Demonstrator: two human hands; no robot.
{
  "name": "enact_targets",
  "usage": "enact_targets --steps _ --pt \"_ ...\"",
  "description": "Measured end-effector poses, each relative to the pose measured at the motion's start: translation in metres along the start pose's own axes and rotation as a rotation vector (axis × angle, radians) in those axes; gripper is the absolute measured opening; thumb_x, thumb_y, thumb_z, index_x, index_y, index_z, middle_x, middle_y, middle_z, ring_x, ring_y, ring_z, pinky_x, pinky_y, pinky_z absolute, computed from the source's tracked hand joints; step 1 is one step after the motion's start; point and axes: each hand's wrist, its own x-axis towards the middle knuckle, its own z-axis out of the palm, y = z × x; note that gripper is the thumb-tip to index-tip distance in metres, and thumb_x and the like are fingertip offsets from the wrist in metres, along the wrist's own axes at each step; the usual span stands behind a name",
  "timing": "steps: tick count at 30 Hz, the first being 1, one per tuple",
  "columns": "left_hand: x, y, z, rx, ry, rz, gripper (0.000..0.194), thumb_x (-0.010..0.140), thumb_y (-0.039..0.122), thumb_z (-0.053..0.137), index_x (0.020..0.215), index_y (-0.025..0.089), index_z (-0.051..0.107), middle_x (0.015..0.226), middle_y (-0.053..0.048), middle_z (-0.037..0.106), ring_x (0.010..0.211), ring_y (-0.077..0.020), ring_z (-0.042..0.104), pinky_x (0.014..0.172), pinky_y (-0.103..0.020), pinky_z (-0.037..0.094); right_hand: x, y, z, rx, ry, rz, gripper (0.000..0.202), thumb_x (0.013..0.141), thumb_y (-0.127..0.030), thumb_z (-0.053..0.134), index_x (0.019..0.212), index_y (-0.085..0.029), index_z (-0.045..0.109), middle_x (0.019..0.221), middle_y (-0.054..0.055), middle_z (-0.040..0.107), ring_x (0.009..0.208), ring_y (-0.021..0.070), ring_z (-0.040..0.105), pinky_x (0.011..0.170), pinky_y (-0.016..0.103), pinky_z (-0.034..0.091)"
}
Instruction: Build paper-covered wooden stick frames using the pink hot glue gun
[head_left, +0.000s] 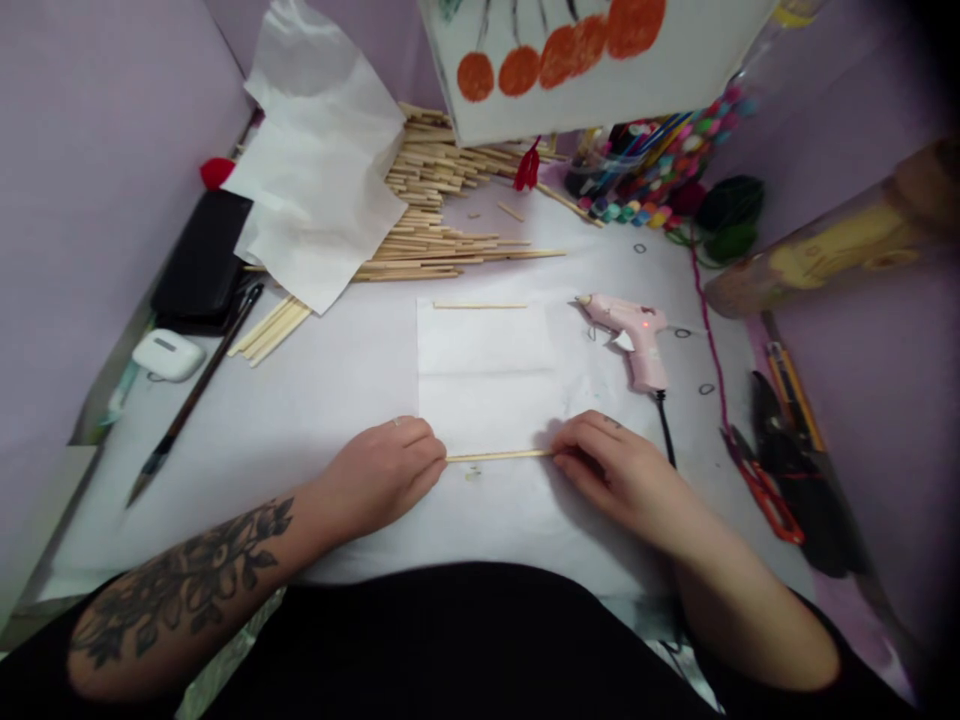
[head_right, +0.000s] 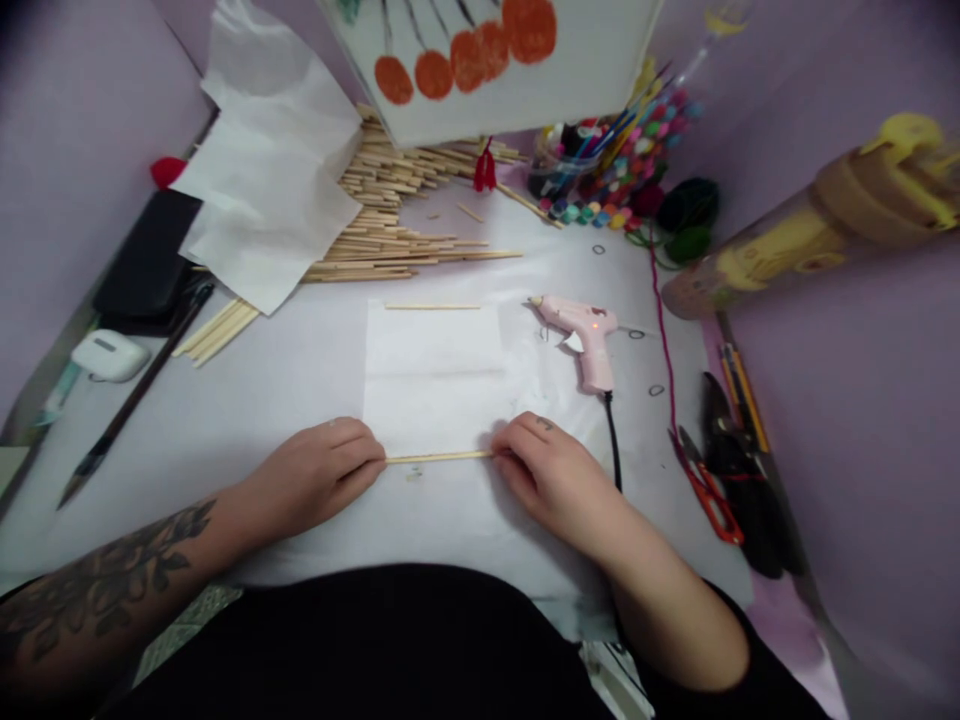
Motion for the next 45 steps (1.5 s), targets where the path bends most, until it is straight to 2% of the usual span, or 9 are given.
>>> enact_targets --steps 9,15,24,31,35,45 --pt "-0.001 -0.002 0.003 -0.054 0.039 -0.004 0.029 0.096 0.026 0.040 0.081 0.016 0.063 0.079 -0.004 0.058 0.075 -0.0164 0.055 0.068 -0.029 0.044 0.003 0.004 0.012 -0.037 0.006 -0.015 0.011 0.091 -0.012 0.047 0.091 -0.017 0.057 0.087 0.008 0.059 0.082 0.0210 0.056 0.075 0.038 0.050" --pt "-0.001 -0.001 0.003 -0.142 0.087 -0.032 0.020 0.093 0.023 0.044 0.085 0.017 0.062 0.083 -0.003 0.060 0.077 -0.0144 0.058 0.069 -0.026 0.046 0.004 0.004 0.014 -0.061 0.009 -0.010 0.012 0.091 -0.014 0.046 0.090 -0.017 0.057 0.087 0.008 0.060 0.082 0.0215 0.056 0.075 0.038 0.050" --pt "0.004 0.002 0.001 -0.211 0.149 -0.072 0.015 0.084 0.014 0.049 0.075 0.018 0.061 0.077 0.000 0.062 0.070 -0.0112 0.059 0.064 -0.022 0.045 0.006 0.002 0.015 -0.116 0.014 0.002 0.014 0.089 -0.012 0.044 0.089 -0.018 0.057 0.085 0.008 0.060 0.081 0.0217 0.057 0.073 0.038 0.051" --pt "0.005 0.002 0.002 -0.252 0.161 -0.103 0.015 0.081 0.013 0.051 0.073 0.018 0.062 0.076 0.001 0.063 0.067 -0.0101 0.058 0.061 -0.021 0.043 0.007 0.004 0.009 -0.017 -0.007 0.021 0.011 0.089 -0.013 0.047 0.090 -0.020 0.055 0.087 0.006 0.060 0.081 0.0197 0.057 0.073 0.034 0.048" --pt "0.005 0.002 0.002 -0.254 0.158 -0.111 0.015 0.081 0.013 0.051 0.073 0.018 0.062 0.076 0.001 0.063 0.068 -0.0101 0.059 0.063 -0.021 0.043 0.006 0.004 0.004 0.068 -0.014 0.053 0.008 0.087 -0.013 0.050 0.087 -0.020 0.052 0.082 0.003 0.059 0.076 0.0172 0.056 0.068 0.030 0.046" --pt "0.003 0.002 0.001 -0.258 0.125 -0.125 0.015 0.082 0.013 0.050 0.073 0.018 0.062 0.076 0.001 0.062 0.069 -0.0104 0.058 0.064 -0.022 0.043 0.009 0.004 0.012 -0.050 0.013 0.015 0.011 0.086 -0.012 0.046 0.080 -0.021 0.050 0.078 0.005 0.057 0.075 0.0198 0.054 0.068 0.033 0.045"
